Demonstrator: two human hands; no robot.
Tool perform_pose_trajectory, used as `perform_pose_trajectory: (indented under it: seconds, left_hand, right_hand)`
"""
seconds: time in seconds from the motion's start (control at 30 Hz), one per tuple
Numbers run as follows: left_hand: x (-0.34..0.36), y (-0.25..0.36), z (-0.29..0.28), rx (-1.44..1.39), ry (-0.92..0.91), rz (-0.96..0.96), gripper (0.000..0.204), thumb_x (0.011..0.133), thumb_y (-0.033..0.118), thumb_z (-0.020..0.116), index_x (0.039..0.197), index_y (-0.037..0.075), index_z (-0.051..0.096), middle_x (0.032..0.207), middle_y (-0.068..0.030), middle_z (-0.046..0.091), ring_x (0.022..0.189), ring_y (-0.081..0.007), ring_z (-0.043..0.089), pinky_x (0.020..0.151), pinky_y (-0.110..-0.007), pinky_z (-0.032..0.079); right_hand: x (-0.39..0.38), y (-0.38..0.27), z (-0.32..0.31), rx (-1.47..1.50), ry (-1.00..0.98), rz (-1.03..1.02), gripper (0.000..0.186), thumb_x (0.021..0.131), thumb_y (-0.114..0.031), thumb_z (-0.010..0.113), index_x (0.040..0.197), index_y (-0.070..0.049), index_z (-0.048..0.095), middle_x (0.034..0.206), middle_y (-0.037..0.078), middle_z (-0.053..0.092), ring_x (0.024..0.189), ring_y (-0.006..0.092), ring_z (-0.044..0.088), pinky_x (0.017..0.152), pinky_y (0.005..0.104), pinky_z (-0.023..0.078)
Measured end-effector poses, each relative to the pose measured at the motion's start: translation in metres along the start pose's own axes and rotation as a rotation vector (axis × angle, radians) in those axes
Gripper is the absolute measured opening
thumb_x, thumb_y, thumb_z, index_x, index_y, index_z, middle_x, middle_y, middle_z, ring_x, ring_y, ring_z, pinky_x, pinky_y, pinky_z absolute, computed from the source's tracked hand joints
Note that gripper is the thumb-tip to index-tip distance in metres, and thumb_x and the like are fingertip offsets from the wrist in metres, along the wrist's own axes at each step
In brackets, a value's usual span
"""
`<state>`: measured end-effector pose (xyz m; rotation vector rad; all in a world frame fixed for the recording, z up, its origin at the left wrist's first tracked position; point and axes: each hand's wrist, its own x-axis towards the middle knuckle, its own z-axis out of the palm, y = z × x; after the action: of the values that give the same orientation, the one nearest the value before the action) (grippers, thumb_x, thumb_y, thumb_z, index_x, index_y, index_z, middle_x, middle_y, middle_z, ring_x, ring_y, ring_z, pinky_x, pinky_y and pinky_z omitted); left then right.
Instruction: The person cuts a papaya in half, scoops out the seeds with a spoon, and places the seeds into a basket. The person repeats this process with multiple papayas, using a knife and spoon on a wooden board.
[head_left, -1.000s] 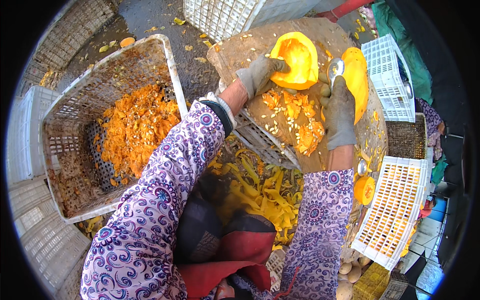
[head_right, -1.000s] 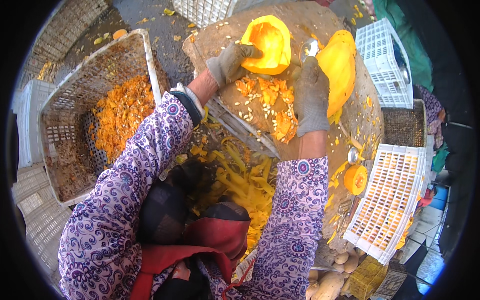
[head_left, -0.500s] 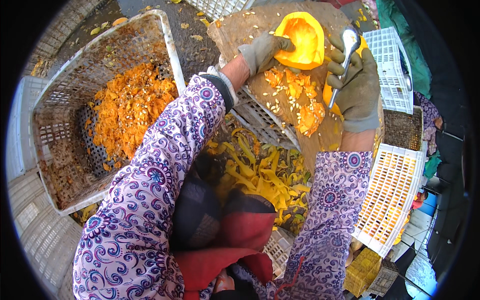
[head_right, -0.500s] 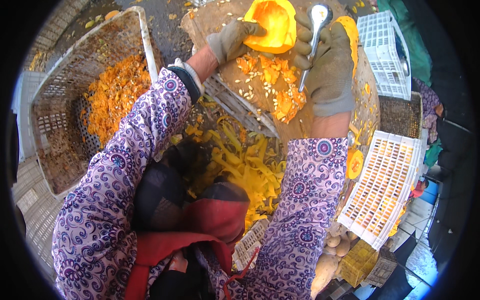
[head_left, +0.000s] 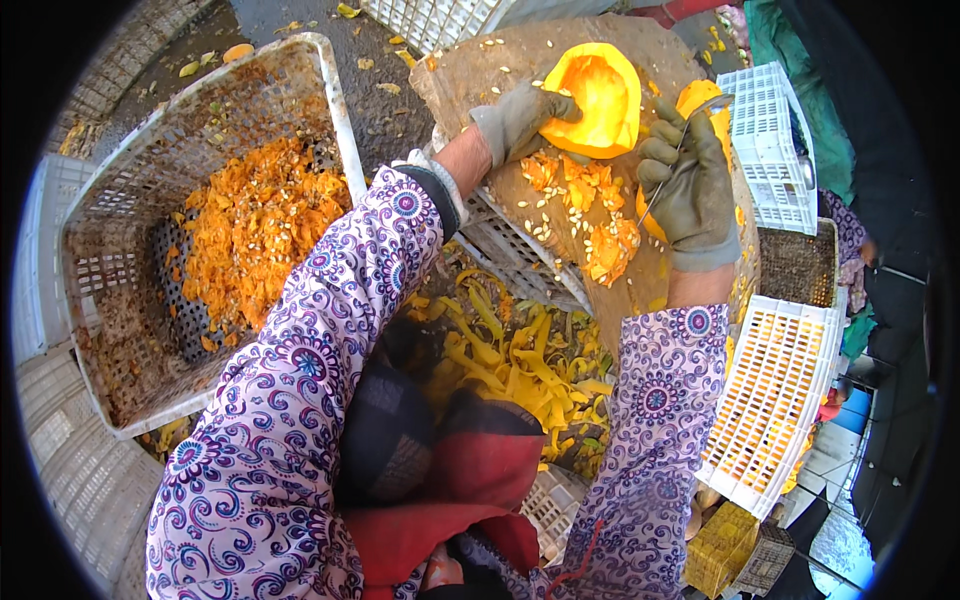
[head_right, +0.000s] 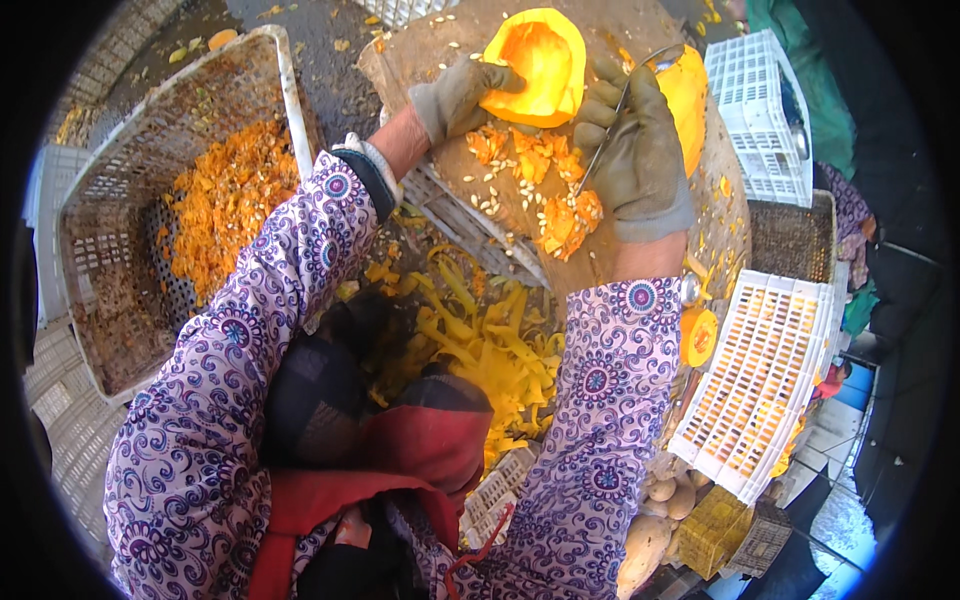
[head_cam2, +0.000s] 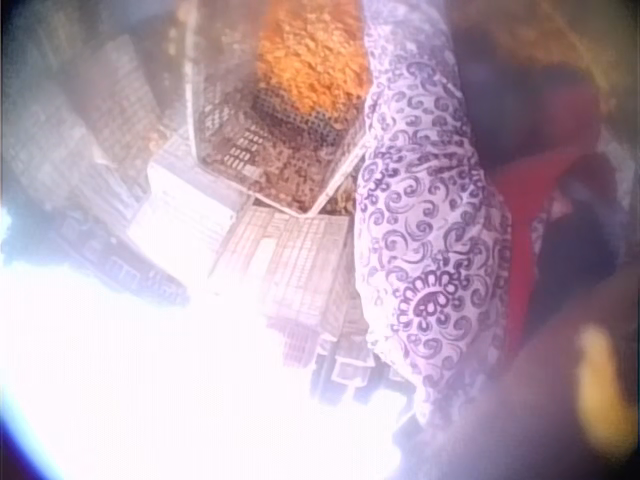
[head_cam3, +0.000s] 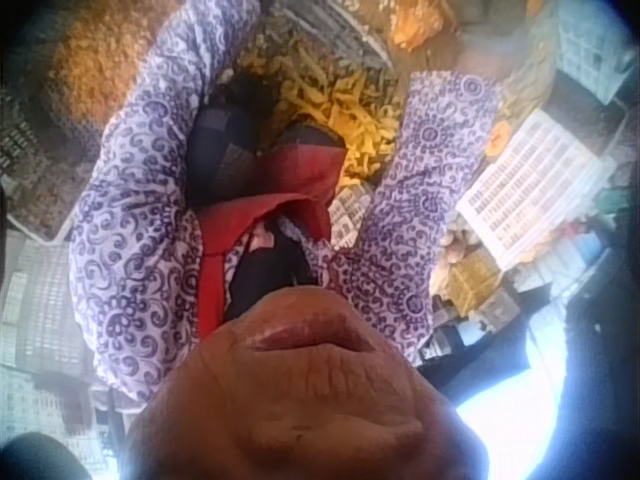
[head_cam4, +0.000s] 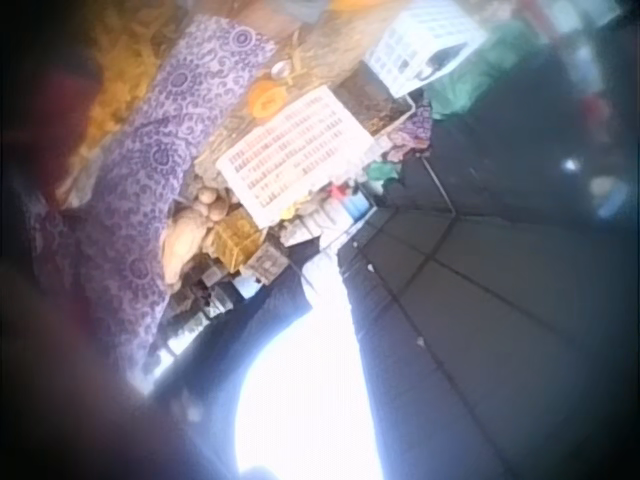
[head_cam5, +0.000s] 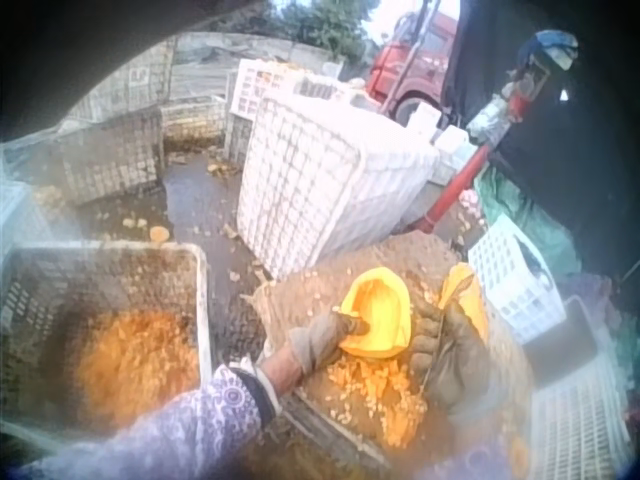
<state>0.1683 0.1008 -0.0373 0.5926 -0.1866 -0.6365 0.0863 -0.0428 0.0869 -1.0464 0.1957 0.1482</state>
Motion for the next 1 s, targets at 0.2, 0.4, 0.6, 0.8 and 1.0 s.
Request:
perform_pose_trajectory:
  seconds: [0.2,0.4,0.6,0.8,1.0]
  left_hand:
    - [0.005,-0.003,-0.005,0.042,0.021,-0.006,0.029,0.083,0.003,0.058,0.109,-0.007,0.054,0.104,-0.0156,0.063,0.095,-0.0243,0.063,0.084,-0.033,0.052]
    - [0.020,-0.014,-0.018,0.203,0.049,0.033,0.039,0.081,-0.003,0.058,0.119,-0.001,0.048,0.109,-0.0147,0.061,0.096,-0.0286,0.063,0.084,-0.037,0.053]
    - [0.019,-0.018,-0.023,0.799,0.057,0.260,0.036,0.080,0.014,0.065,0.109,-0.005,0.056,0.094,-0.0161,0.066,0.085,-0.0242,0.065,0.074,-0.033,0.051]
    - [0.010,-0.011,-0.014,0.909,0.157,0.147,0.041,0.080,0.023,0.065,0.111,-0.003,0.057,0.094,-0.0185,0.066,0.086,-0.0251,0.065,0.075,-0.033,0.050]
    - [0.006,-0.006,-0.008,0.870,0.114,0.278,0.044,0.084,0.020,0.062,0.123,0.003,0.050,0.113,-0.0134,0.060,0.105,-0.0242,0.055,0.088,-0.031,0.044]
  right_hand:
    - [-0.002,0.006,0.019,-0.672,0.373,-0.040,0.028,0.093,-0.024,0.052,0.105,0.001,0.053,0.076,0.001,0.051,0.055,0.0068,0.047,0.043,0.0184,0.038]
    - [0.021,0.009,0.013,-1.673,0.390,-0.039,0.022,0.094,-0.021,0.047,0.099,-0.001,0.055,0.075,0.009,0.057,0.054,0.0138,0.057,0.041,0.0272,0.045]
    - [0.049,0.017,0.016,-2.447,0.221,-0.218,0.027,0.085,-0.014,0.044,0.089,-0.002,0.068,0.100,0.019,0.063,0.093,0.0326,0.062,0.081,0.0393,0.049]
    - [0.062,0.021,0.033,-2.295,0.338,-0.003,0.032,0.088,-0.017,0.041,0.097,-0.001,0.066,0.109,0.021,0.060,0.100,0.0338,0.060,0.085,0.0403,0.047]
    - [0.058,0.042,0.030,-2.045,0.422,0.002,0.031,0.086,-0.025,0.047,0.097,0.001,0.062,0.104,0.024,0.061,0.098,0.0383,0.059,0.084,0.0441,0.047]
